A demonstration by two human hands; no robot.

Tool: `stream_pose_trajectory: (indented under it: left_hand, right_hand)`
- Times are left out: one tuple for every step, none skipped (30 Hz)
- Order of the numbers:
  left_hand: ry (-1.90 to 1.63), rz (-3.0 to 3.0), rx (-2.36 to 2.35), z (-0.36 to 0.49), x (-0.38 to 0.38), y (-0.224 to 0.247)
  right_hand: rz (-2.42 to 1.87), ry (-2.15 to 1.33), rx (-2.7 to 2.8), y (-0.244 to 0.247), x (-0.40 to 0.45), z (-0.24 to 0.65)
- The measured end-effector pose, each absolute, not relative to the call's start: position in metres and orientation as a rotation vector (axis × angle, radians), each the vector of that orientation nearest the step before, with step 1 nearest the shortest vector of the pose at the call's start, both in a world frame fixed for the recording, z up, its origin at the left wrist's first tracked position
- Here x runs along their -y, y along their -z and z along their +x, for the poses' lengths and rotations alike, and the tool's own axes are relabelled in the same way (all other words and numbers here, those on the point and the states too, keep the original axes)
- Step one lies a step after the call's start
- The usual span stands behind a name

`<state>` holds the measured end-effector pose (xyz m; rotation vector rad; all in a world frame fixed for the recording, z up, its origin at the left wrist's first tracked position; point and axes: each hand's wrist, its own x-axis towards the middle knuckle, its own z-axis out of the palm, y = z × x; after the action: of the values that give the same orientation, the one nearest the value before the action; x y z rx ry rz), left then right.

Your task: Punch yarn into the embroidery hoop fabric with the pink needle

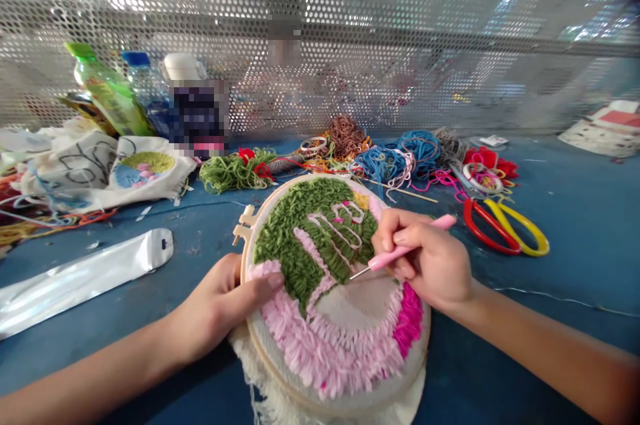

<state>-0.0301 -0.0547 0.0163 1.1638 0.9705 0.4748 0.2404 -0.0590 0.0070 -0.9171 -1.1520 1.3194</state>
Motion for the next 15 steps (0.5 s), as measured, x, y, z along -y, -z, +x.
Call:
stream_pose_trajectory:
  left_hand:
    - [-0.470, 1.166, -0.966, -0.0299, 0.0548, -0.0166]
    - [-0.466, 1.166, -0.961, -0.0298, 0.0548, -0.0169]
    - [-0.464, 1.163, -0.956, -0.0296, 0.0547, -0.0171]
    - [-0.464, 1.160, -0.954, -0.0294, 0.0547, -0.0173]
    - [-0.465, 1.158, -0.957, -0.0292, 0.0546, -0.0175]
    - [-0.465, 1.160, -0.964, -0.0289, 0.0547, -0.0177]
    - [-0.467, 1.163, -0.972, -0.0285, 0.0549, -0.0178]
    - [-0.470, 1.164, -0.979, -0.0282, 0.0552, -0.0180]
    - [-0.473, 1.164, -0.985, -0.0278, 0.0556, -0.0182]
    - [-0.477, 1.162, -0.989, -0.0274, 0.0560, -0.0184]
    - [-0.485, 1.161, -0.989, -0.0271, 0.0564, -0.0186]
    - [-0.495, 1.163, -0.989, -0.0269, 0.0567, -0.0189]
    - [-0.504, 1.169, -0.987, -0.0268, 0.0570, -0.0191]
    - [-0.509, 1.175, -0.986, -0.0268, 0.0571, -0.0193]
    - [-0.510, 1.181, -0.984, -0.0269, 0.0572, -0.0194]
  right_hand:
    - [-0.912, -1.324, 1.145, -0.0078, 0.0597, 0.2399]
    - [-0.910, -1.330, 1.139, -0.0087, 0.0606, 0.2394]
    - [-0.911, -1.337, 1.130, -0.0098, 0.0615, 0.2389]
    - [-0.914, -1.346, 1.121, -0.0109, 0.0623, 0.2385]
    - [-0.916, -1.351, 1.112, -0.0118, 0.0629, 0.2383]
    - [-0.918, -1.352, 1.106, -0.0124, 0.0632, 0.2382]
    - [-0.919, -1.353, 1.105, -0.0127, 0.0634, 0.2383]
    - [-0.921, -1.355, 1.109, -0.0124, 0.0635, 0.2385]
    - [-0.920, -1.353, 1.120, -0.0116, 0.0634, 0.2390]
    - [-0.917, -1.348, 1.139, -0.0104, 0.0634, 0.2396]
    - [-0.915, -1.340, 1.163, -0.0089, 0.0634, 0.2403]
    - [-0.914, -1.328, 1.191, -0.0073, 0.0635, 0.2412]
    - [-0.912, -1.314, 1.223, -0.0058, 0.0639, 0.2420]
    - [-0.908, -1.298, 1.256, -0.0047, 0.0646, 0.2428]
    - [-0.904, -1.284, 1.295, -0.0043, 0.0657, 0.2433]
